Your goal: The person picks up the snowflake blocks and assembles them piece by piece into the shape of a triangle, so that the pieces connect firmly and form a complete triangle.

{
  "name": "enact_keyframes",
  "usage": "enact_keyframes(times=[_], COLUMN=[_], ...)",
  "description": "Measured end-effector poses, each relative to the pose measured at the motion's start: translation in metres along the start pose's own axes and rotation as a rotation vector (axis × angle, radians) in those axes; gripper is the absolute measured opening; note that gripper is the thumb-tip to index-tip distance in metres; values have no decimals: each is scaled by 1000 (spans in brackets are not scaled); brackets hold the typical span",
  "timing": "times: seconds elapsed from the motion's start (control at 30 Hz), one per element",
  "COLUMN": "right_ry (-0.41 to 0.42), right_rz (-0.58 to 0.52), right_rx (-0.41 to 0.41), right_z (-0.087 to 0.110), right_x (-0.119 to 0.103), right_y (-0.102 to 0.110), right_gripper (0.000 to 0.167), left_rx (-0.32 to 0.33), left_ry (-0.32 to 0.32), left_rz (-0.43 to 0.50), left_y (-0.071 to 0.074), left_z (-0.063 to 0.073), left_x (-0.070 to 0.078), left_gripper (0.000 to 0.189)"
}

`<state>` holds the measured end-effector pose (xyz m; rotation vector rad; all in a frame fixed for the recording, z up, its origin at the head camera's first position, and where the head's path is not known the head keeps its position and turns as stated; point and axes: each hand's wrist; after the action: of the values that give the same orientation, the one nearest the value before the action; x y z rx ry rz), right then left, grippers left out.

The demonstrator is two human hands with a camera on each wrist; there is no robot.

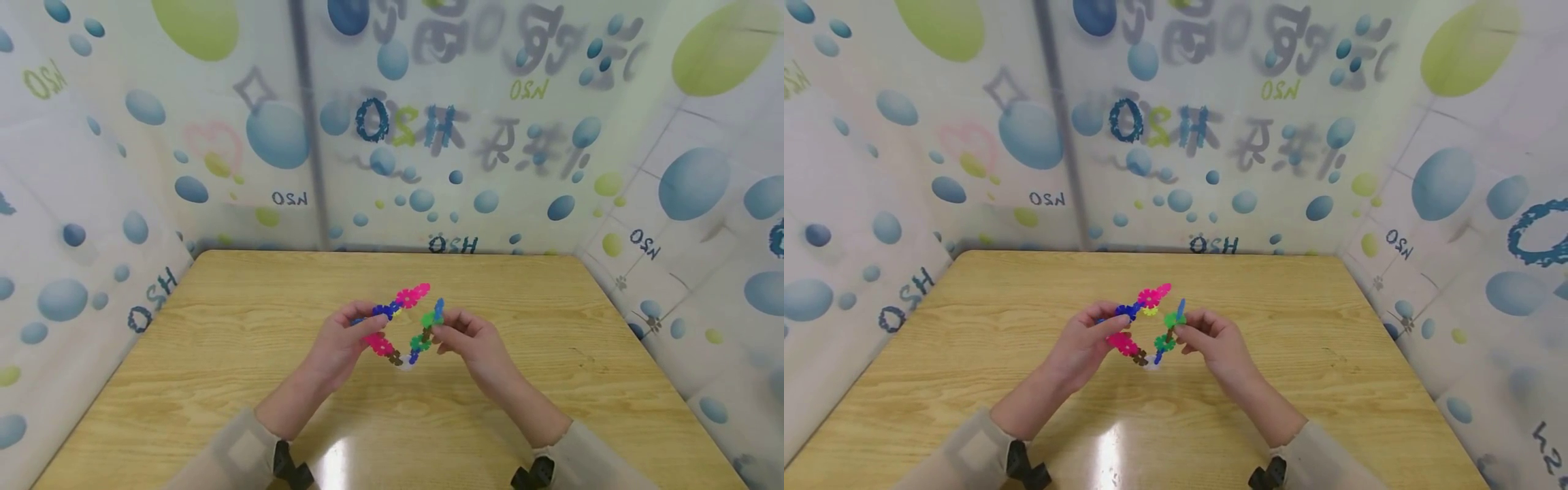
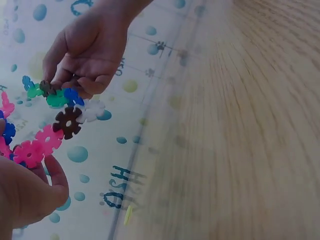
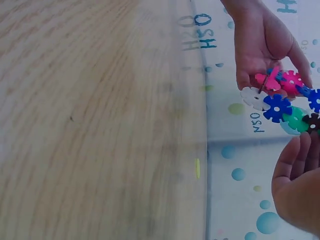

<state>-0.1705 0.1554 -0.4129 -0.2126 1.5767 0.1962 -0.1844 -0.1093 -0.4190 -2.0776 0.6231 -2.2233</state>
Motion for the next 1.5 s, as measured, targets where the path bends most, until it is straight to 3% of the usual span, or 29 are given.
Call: enact_keyframes(times=[0.1,0.23,0.43,0.63,0.9,1.2,1.5], right_ry=[4,-3,14,40,63,72,98], right_rz=[11,31,51,60,71,117,120], right_rx=[21,37,37,23,-3,-15,-72], right_z=[0,1,1,1,2,3,4], right_x=[-2,-4,-4,-2,-4,-5,-5], right_y=[2,2,0,-2,-5,-8,-9], right_gripper=[18,17,17,13,20,18,18], left_rx=[-23,-86,-186,-205,-279,-233,-286], left_ry=[2,-11,-114,-187,-212,-205,-207], left_rz=[-95,-247,-469,-612,-507,-505,-396], left_y=[3,5,5,2,1,-4,-8], left_z=[1,4,8,9,11,12,12], left_x=[-1,1,3,2,-2,0,2], left_gripper=[5,19,36,37,33,31,18])
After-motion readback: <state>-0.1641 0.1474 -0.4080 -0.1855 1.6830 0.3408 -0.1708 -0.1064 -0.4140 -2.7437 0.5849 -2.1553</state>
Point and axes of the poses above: each hand's wrist, its own z-axis away from the middle knuckle, its own y-axis out of the back of the hand, x = y × z, and after that the axes turned 1 degree about -z, right-handed
